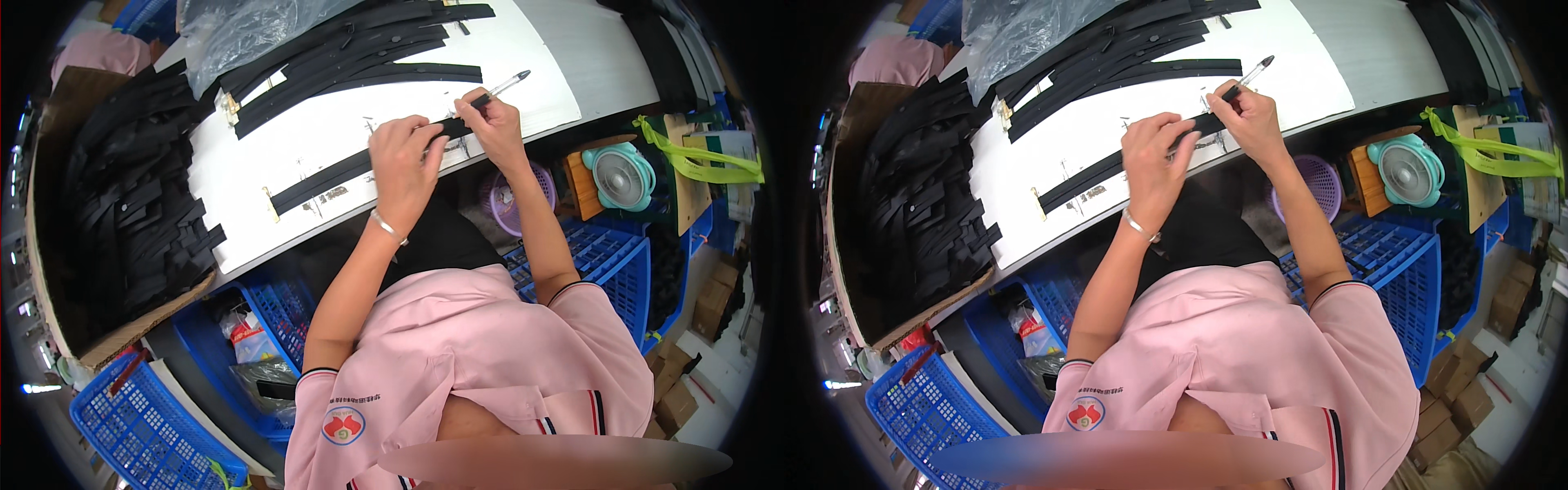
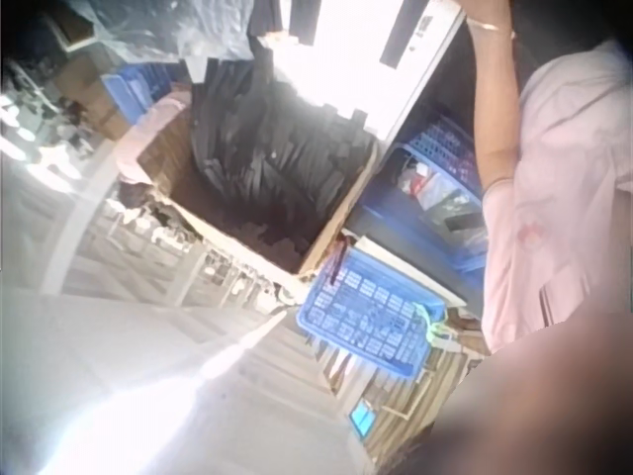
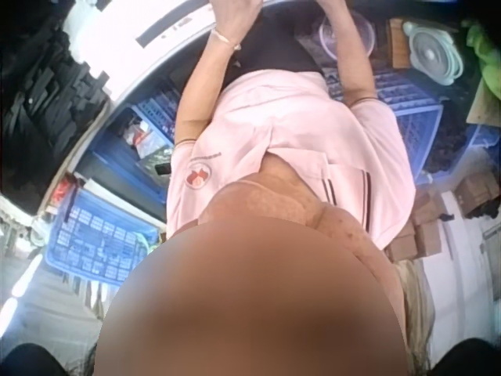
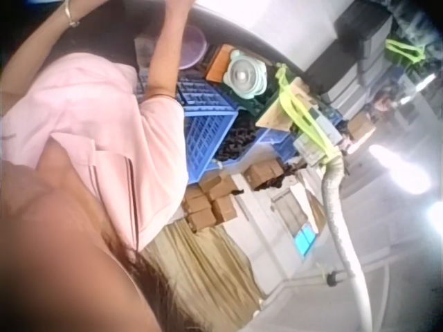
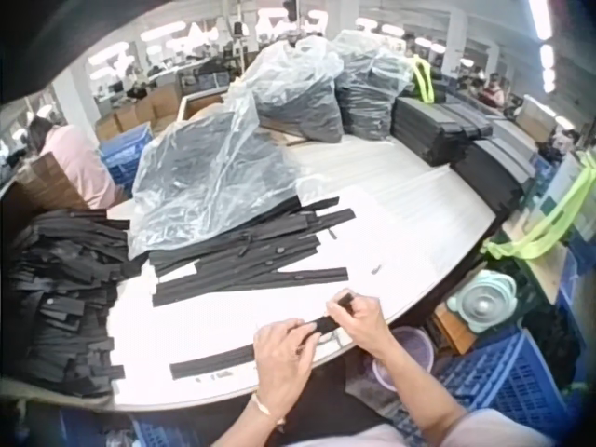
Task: The recorder is using a pen to mark specific points on black straps/strips positioned on a marked template on a workbench.
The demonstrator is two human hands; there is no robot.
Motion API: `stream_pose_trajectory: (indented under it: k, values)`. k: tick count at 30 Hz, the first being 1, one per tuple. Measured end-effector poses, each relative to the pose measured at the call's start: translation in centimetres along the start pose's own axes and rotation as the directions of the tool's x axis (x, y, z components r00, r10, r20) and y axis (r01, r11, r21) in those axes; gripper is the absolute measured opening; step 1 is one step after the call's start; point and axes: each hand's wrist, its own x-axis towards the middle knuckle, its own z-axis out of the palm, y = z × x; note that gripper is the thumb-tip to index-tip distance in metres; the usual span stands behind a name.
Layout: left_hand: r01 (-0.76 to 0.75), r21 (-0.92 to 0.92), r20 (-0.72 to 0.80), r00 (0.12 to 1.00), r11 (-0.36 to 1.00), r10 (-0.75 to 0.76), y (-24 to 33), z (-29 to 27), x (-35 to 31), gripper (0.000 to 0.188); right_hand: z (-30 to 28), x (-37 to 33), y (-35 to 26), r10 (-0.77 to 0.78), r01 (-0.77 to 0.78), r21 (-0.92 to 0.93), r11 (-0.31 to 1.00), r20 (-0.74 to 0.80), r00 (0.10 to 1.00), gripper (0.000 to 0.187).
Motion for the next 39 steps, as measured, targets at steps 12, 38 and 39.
stream_pose_trajectory:
  k: [12,38,39]
  values:
    - [-0.002,0.064,0.009,1.0,0.998,0.002,-0.5,2.6,-0.1,0.012,-0.2,0.1,0.5,-0.097,0.098,-0.107,0.989,0.018,0.995,0.016]
    - [0.049,0.262,0.107,0.991,0.964,-0.079,-3.0,1.5,0.5,0.05,-0.7,-1.3,2.1,-0.078,0.088,0.085,0.992,-0.119,0.99,0.011]
    - [0.043,0.273,0.093,0.993,0.961,-0.071,-3.9,1.7,1.9,0.051,-0.8,-1.3,2.7,-0.072,0.084,0.112,0.99,-0.109,0.991,0.012]
